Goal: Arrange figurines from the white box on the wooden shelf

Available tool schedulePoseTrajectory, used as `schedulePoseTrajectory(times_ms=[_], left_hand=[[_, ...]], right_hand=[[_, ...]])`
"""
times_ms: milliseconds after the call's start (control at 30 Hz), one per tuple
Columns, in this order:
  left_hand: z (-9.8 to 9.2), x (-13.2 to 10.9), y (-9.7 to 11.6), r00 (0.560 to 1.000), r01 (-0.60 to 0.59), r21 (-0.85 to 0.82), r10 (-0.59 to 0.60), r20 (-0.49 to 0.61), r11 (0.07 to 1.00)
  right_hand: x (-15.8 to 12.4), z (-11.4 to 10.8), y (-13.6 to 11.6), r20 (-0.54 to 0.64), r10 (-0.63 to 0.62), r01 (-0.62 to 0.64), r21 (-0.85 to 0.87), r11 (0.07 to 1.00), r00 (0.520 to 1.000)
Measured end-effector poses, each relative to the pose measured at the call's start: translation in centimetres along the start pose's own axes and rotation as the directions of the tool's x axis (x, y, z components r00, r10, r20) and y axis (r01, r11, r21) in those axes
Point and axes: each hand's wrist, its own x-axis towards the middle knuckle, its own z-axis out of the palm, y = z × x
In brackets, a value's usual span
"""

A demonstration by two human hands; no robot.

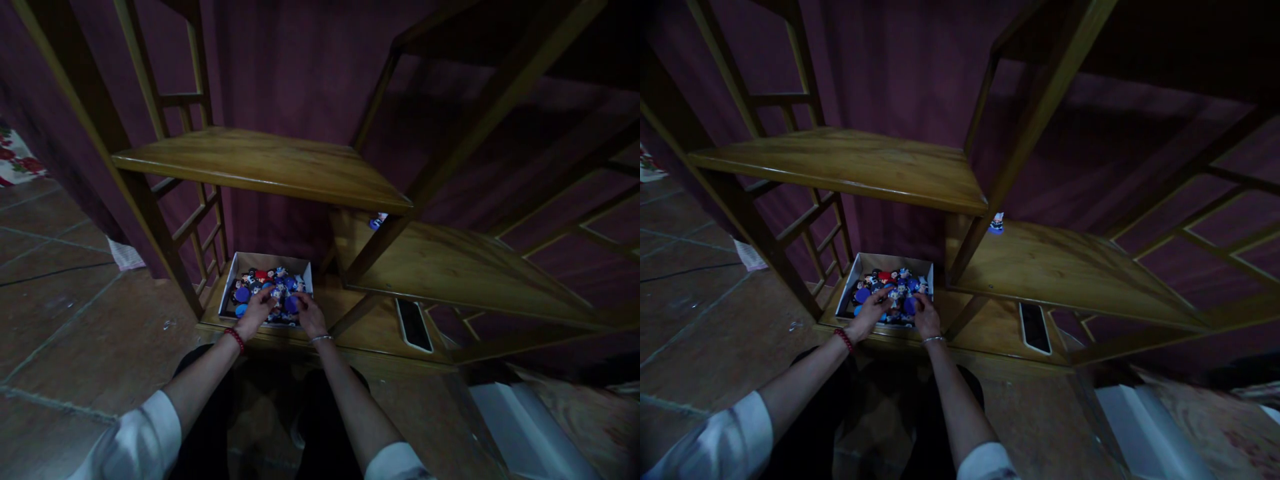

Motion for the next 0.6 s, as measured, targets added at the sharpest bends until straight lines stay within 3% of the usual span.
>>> schedulePoseTrajectory(times_ms=[333,600], left_hand=[[0.5,-1.2,0.4,0.994,0.063,-0.110,-0.072,-0.078,0.992],[0.6,-1.4,0.3,0.993,0.053,-0.035,-0.057,-0.108,0.998]], right_hand=[[-0.5,0.4,0.7,-0.022,0.021,-0.014,0.254,0.967,1.000],[-0.6,0.9,0.5,-0.044,-0.046,0.061,0.453,0.889,0.998]])
